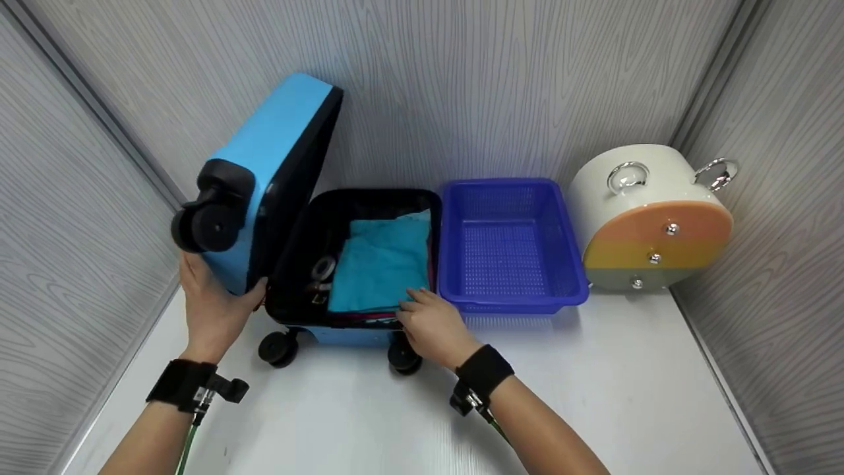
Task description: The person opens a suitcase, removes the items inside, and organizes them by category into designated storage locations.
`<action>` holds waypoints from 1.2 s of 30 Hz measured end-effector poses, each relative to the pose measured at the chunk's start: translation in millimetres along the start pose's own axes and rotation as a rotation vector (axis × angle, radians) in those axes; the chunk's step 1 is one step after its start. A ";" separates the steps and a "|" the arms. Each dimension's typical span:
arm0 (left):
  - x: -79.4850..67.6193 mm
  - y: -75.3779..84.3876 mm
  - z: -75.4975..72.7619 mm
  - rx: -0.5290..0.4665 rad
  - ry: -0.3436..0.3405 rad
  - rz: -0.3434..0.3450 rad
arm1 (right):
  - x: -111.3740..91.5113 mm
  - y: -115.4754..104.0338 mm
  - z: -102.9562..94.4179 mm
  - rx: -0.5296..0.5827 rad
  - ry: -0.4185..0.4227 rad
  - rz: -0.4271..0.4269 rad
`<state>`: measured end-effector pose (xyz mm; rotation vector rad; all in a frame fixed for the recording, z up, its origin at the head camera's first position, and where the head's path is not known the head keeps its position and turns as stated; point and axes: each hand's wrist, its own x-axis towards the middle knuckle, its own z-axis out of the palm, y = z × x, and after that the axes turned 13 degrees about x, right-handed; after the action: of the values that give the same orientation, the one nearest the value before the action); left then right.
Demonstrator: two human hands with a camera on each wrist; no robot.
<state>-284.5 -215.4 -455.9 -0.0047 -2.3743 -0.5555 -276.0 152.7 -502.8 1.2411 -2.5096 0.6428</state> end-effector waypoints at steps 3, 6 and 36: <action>3.0 -8.4 -5.0 -0.084 -0.028 -0.108 | -8.5 5.1 3.3 -0.031 -0.017 0.003; 5.2 -19.4 -8.4 -0.148 -0.025 -0.183 | -12.1 7.0 3.7 -0.041 -0.040 0.007; -19.9 -108.8 -20.3 -0.747 -0.348 -0.905 | -15.3 16.2 14.6 -0.035 0.002 -0.045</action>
<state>-273.0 -319.3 -497.1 0.7074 -2.2363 -1.9646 -280.4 164.5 -526.3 1.2799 -2.4731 0.5872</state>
